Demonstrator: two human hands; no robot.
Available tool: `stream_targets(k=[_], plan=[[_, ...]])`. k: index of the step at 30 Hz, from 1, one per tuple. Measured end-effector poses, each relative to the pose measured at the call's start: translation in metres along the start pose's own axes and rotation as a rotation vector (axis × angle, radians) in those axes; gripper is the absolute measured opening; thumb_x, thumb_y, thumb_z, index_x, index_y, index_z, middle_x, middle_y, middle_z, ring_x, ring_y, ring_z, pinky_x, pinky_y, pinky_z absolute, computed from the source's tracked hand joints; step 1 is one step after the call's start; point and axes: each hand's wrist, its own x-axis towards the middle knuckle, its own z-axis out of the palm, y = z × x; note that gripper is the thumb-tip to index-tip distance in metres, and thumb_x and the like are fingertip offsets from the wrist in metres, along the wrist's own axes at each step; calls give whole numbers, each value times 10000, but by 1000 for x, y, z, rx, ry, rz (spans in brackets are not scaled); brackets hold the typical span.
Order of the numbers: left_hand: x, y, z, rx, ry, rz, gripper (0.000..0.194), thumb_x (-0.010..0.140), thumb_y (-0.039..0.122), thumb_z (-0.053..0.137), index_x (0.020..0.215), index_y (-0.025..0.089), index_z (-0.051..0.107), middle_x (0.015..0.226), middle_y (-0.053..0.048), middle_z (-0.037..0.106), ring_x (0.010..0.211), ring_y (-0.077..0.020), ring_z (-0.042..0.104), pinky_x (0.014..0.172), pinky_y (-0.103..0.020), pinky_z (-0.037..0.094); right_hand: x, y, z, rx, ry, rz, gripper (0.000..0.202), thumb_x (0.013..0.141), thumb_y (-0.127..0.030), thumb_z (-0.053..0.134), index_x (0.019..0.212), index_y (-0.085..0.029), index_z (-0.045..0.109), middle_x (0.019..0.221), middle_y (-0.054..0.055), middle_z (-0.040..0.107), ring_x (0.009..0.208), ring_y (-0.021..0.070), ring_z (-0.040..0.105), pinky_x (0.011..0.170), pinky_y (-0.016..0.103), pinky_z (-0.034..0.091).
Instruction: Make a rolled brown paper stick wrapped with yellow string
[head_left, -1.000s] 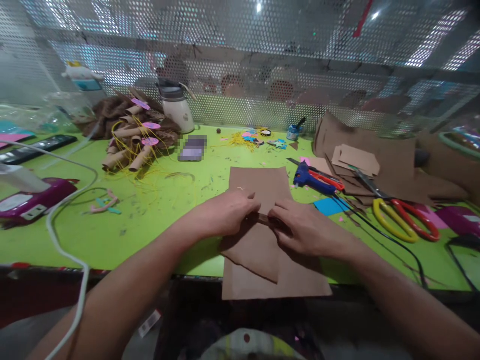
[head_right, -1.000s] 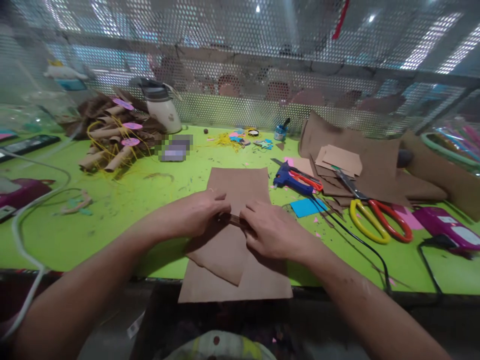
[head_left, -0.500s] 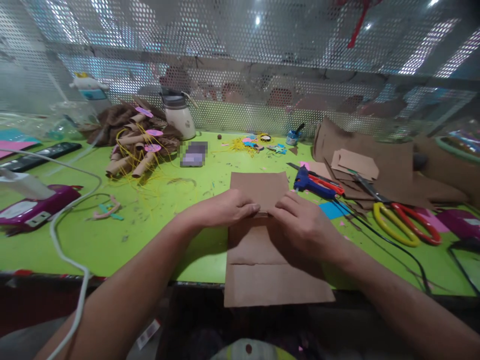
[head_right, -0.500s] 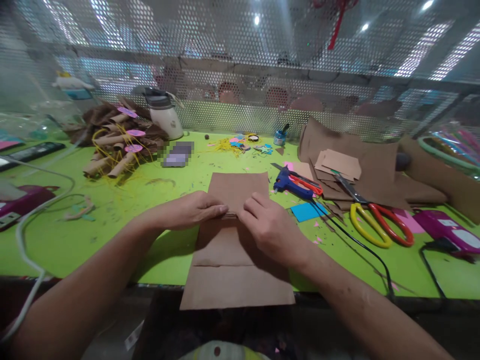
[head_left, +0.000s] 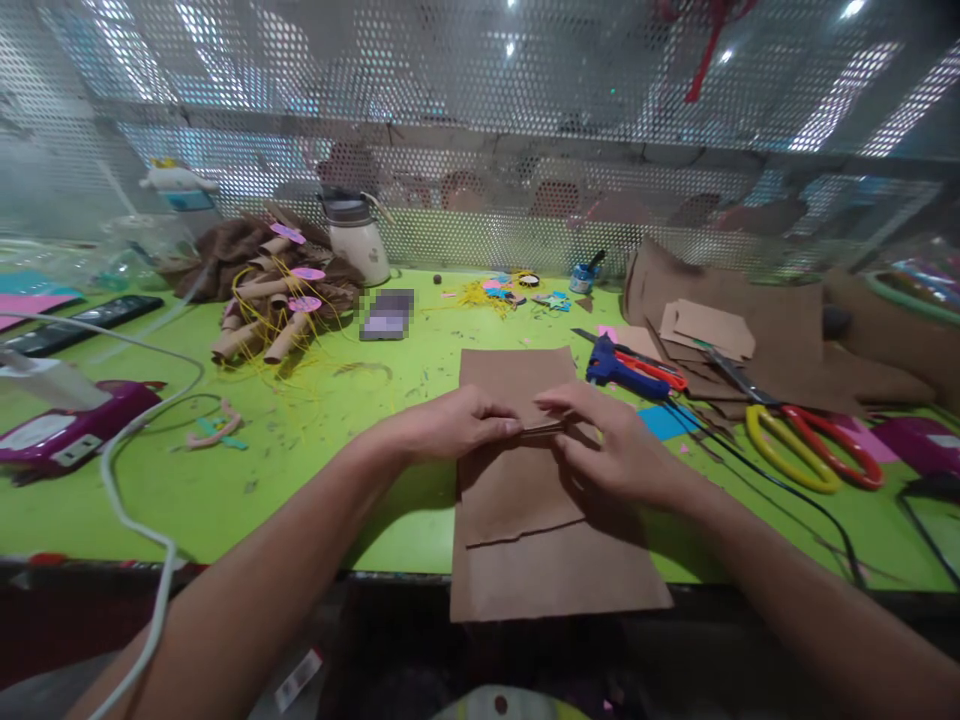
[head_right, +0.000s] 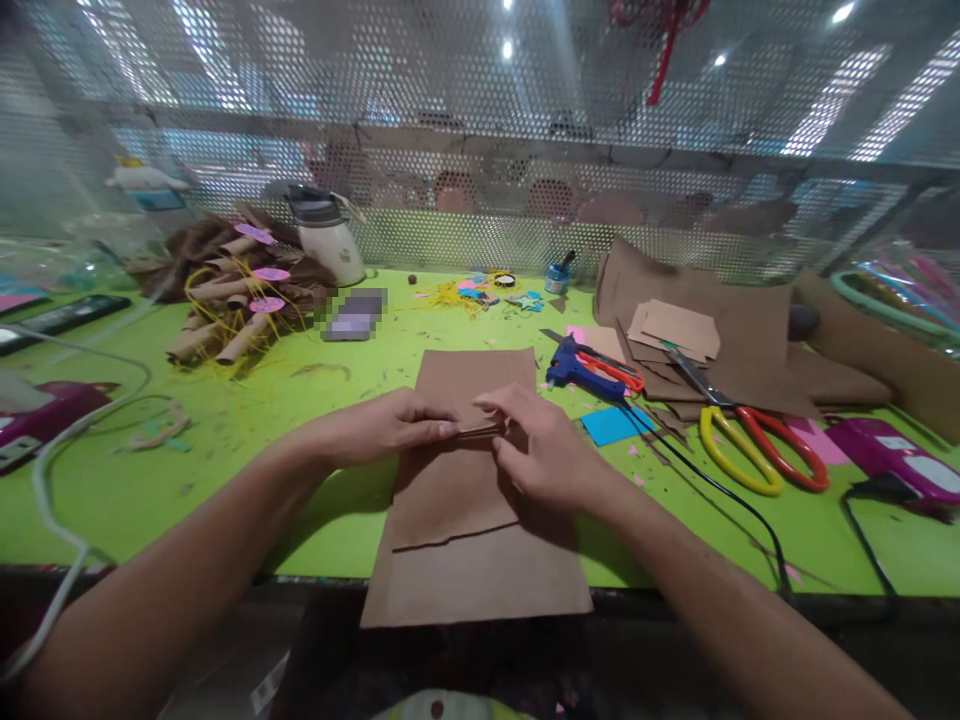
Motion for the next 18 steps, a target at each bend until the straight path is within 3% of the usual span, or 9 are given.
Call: stream_targets(k=[2,5,9,14,18], plan=[[-1,0,-1,26,2,5,392,880,444,391,894,145,644,683,14,527,632,-113,436,583,-213,324,1,2,-4,181,-66,193,424,737,-91,517,1154,-165,540,971,73,611,838,179,570,727,316,465],[-1,-1,-1,19,5,9,400,879,455,384,930,147,634,694,14,516,639,-113,429,580,-211,320,3,1,-7,397,-138,385,352,744,-152,517,1089,-135,584,775,33,603,681,146,553,610,272,447],[-1,-2,-2,3,-6,14,399,872,454,401,1008,151,624,779,-4,570,688,-125,469,612,-215,344,4,-1,-8,517,-105,451,256,747,-210,549,980,-147,634,714,10,599,588,113,521,544,242,408],[-2,-1,-2,-8,9,22,386,877,436,403,1030,157,622,853,-21,613,769,-145,516,675,-231,370,4,-2,-8,669,-7,580,248,763,-265,579,975,-149,632,641,6,569,548,115,534,510,243,421],[-1,-2,0,8,34,39,387,881,433,398,1035,161,627,883,-30,634,780,-150,528,678,-238,374,4,0,-3,645,21,537,317,795,-406,582,972,-149,637,673,27,583,569,121,553,518,249,441]])
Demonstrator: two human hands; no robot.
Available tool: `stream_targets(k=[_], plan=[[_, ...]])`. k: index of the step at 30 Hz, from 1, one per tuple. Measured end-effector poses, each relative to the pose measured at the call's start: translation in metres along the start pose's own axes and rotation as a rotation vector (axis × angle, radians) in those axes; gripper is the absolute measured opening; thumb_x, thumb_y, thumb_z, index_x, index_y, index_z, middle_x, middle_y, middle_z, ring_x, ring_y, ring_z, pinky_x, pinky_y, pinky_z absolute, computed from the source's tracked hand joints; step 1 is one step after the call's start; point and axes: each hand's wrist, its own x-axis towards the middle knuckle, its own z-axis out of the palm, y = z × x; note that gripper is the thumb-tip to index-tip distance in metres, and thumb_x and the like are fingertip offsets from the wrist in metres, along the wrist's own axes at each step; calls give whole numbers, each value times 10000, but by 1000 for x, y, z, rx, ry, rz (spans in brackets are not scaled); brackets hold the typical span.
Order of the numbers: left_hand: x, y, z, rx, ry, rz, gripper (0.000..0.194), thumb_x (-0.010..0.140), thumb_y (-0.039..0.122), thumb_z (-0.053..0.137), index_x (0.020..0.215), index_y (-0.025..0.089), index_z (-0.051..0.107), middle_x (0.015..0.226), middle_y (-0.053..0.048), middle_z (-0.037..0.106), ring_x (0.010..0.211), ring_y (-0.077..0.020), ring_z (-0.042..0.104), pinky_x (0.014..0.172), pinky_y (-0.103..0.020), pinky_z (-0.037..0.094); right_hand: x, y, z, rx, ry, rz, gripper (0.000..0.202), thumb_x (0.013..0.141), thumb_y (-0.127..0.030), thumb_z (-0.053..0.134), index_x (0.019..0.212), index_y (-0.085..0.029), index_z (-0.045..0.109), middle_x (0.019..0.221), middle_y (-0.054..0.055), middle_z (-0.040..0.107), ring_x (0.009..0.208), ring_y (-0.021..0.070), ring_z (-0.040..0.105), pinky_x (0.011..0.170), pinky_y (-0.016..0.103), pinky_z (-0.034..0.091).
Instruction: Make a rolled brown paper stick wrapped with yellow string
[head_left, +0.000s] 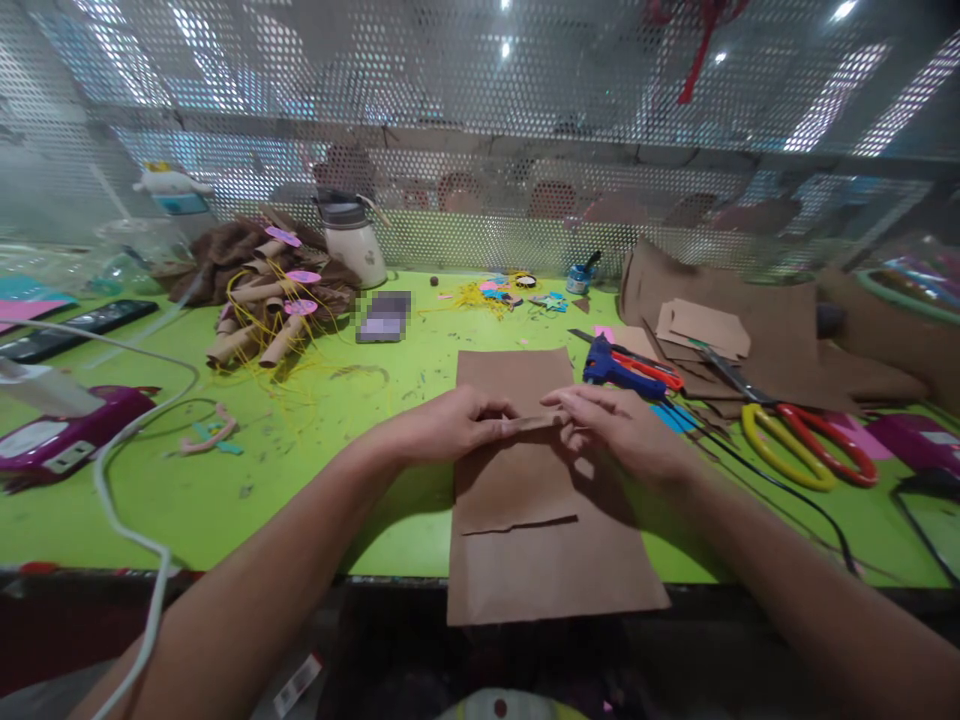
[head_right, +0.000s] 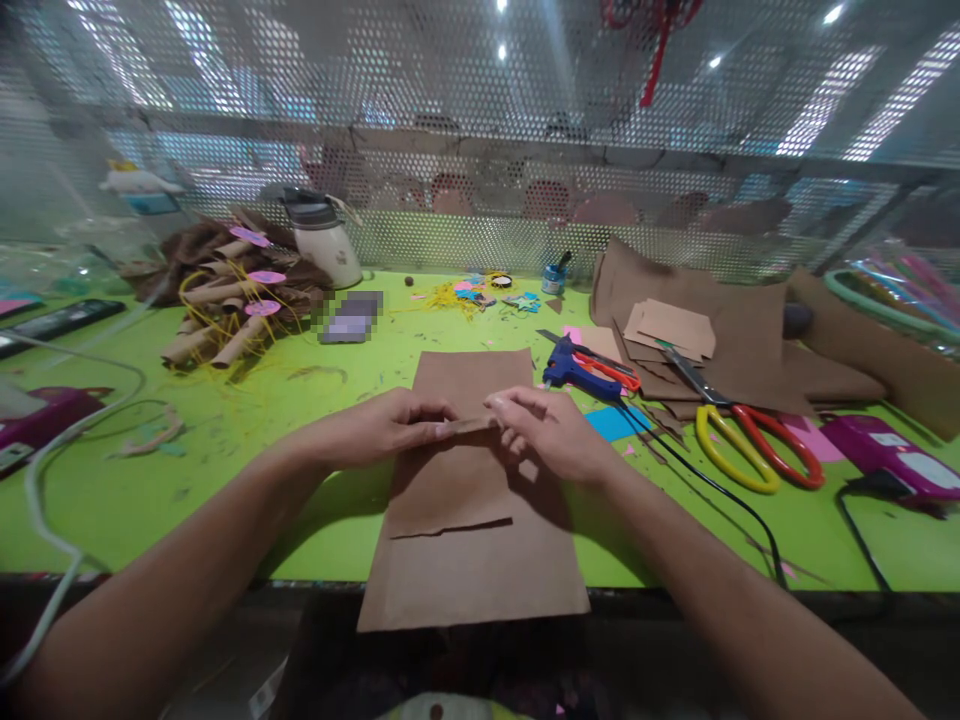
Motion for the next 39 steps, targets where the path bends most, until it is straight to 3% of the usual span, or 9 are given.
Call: stream_targets(k=[3,8,17,22,26,29,33,39], plan=[[2,0,3,19,14,3,371,875,411,415,1058,167,627,907,-33,648,778,-151,534,673,-239,375,1,7,4,-164,-4,-35,346,785,-445,599,978,-159,632,610,6,580,499,110,526,467,238,409],[3,1,6,49,36,-16,369,868,419,421,1041,169,632,848,-27,647,743,-146,533,649,-234,371,2,15,7,-112,12,-49,279,780,-410,613,901,-158,623,528,-32,525,449,95,466,418,220,344],[0,1,3,23,7,-41,375,847,454,442,954,165,656,772,-17,626,686,-131,511,601,-221,356,1,3,2,-115,9,-42,277,764,-383,624,924,-157,616,562,-25,526,453,87,448,418,219,327],[1,0,4,38,49,-50,342,835,412,466,968,175,673,773,-8,633,675,-120,503,593,-214,350,1,4,1,-167,-93,-59,351,776,-364,617,1053,-152,587,672,2,575,541,101,490,494,236,379],[1,1,6,25,38,-38,321,828,397,485,956,173,675,752,-3,633,680,-121,508,598,-210,353,-2,8,3,-292,-88,-75,256,780,-401,616,845,-156,656,629,-9,551,558,96,465,494,220,331],[0,2,7,63,36,-38,307,815,402,503,920,171,677,707,7,610,646,-116,485,570,-206,329,-3,8,3,-345,-94,-43,293,790,-447,598,749,-160,646,552,-25,517,508,87,448,467,212,299],[0,2,7,129,56,-29,305,812,407,504,884,168,680,666,9,589,620,-114,470,541,-206,298,-3,4,1,-324,-157,54,321,797,-473,579,723,-163,622,462,-32,508,420,88,459,427,209,299],[1,3,9,190,101,25,308,829,385,485,853,151,684,660,-5,603,601,-107,464,543,-208,286,-2,3,1,-180,-139,93,299,743,-454,647,719,-159,609,423,-43,483,369,79,430,384,202,265]])
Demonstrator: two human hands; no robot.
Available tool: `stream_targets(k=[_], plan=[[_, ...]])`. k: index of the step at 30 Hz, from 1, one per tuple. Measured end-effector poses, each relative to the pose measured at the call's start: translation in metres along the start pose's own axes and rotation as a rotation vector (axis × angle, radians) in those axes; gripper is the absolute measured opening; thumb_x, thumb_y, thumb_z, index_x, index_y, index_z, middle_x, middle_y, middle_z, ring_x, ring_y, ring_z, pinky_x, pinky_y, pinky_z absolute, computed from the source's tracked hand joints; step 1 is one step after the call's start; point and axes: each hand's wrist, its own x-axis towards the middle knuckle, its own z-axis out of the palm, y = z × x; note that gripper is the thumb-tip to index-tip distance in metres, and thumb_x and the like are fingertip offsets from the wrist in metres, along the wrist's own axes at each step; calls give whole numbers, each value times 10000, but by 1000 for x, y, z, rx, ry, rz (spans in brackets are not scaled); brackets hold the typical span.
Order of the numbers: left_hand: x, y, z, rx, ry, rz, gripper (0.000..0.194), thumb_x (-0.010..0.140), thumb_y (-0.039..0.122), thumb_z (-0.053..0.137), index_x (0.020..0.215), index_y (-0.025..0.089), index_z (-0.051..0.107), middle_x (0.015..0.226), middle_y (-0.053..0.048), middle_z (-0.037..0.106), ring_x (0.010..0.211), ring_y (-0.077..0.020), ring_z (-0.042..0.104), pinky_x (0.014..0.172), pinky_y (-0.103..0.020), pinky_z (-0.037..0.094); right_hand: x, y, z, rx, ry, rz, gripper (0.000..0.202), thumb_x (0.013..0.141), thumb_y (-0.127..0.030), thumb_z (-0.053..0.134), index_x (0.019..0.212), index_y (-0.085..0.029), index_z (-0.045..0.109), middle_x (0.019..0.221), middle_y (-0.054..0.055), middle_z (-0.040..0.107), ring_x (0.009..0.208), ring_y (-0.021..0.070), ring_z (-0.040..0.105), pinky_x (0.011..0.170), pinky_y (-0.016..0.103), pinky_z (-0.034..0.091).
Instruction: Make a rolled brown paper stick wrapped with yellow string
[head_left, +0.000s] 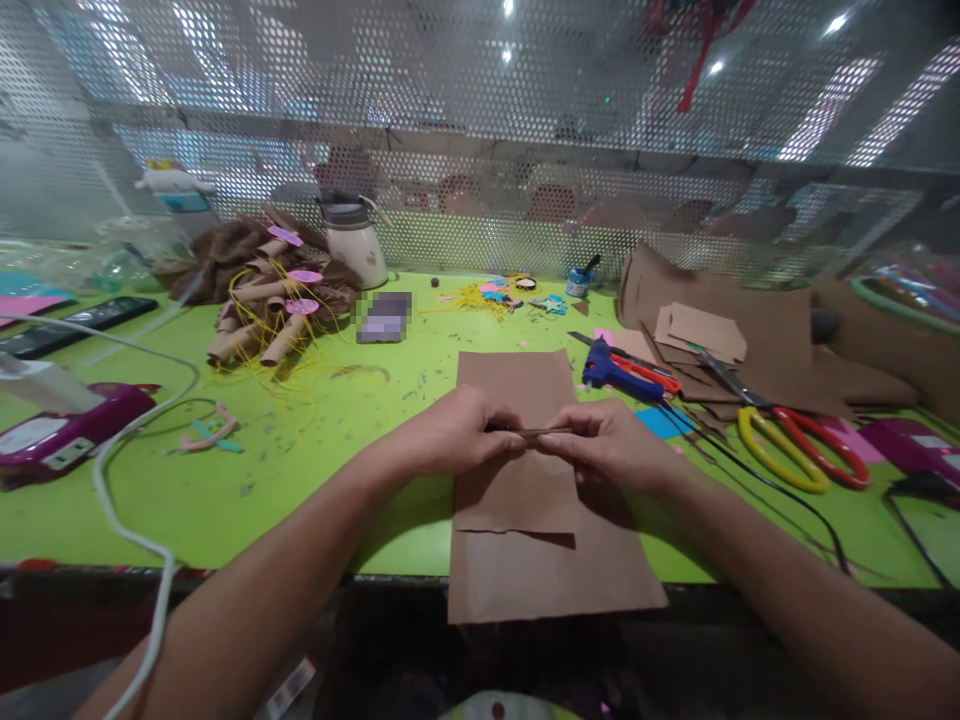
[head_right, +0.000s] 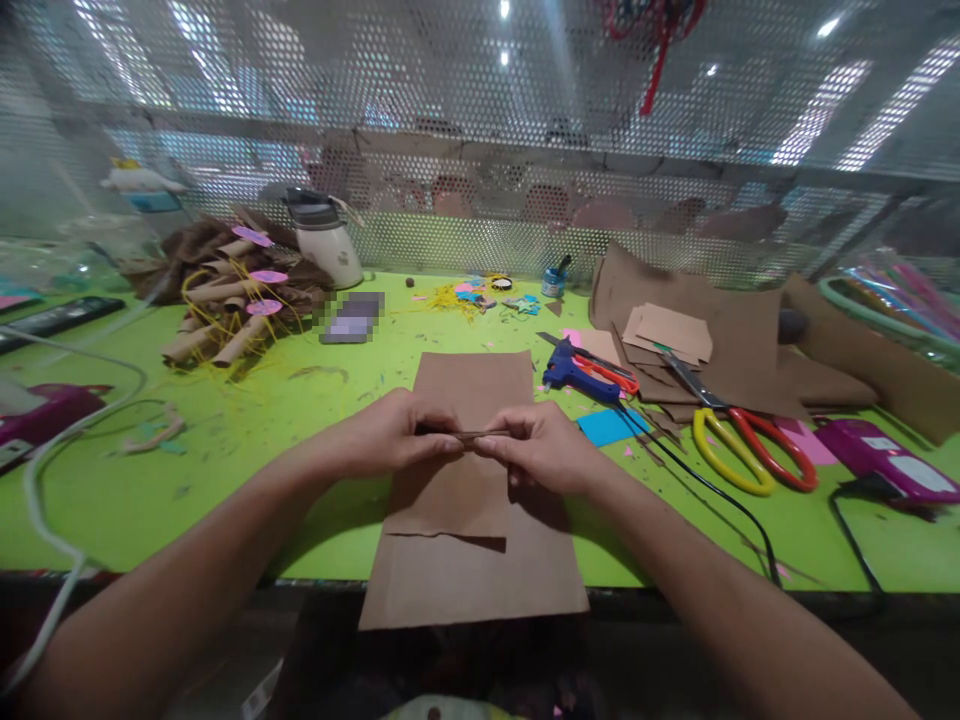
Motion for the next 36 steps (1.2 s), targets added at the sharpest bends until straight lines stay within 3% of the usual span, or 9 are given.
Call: stream_targets(k=[7,11,19,23,27,36], plan=[[1,2,3,53,27,26,284,840,352,477,841,158,684,676,-18,624,587,-107,470,544,-215,289,-1,1,0,-14,-47,-96,286,792,-423,598,762,-139,614,551,-7,539,490,93,477,449,215,326],[1,-1,1,4,25,8,309,844,388,469,886,170,685,730,-21,643,636,-120,507,564,-217,316,0,2,-2,-116,34,-153,289,817,-405,567,729,-138,633,530,-17,510,490,85,441,458,215,307],[-8,-5,-22,-211,-165,-67,281,847,378,466,791,151,623,619,2,603,575,-113,556,556,-204,378,1,0,-13,-33,29,-51,320,774,-459,601,716,-147,644,441,-42,456,380,82,424,389,217,278],[-8,-6,-22,-209,-125,-88,285,843,388,478,828,151,634,608,2,610,565,-116,565,537,-199,374,1,-1,-17,57,-5,-51,336,760,-479,620,677,-153,616,441,-47,452,370,76,425,376,210,271],[-7,-6,-20,-134,-69,-55,312,852,400,467,745,151,621,533,19,578,506,-93,512,510,-188,343,2,2,-19,106,-46,-64,363,764,-480,621,634,-144,577,438,-56,426,359,57,401,378,199,227],[-9,-3,-22,-199,-96,-51,323,873,385,446,696,150,577,456,31,541,449,-82,509,472,-171,321,1,0,-17,112,-36,-52,354,780,-472,608,660,-143,562,478,-67,404,360,49,392,369,193,244]])
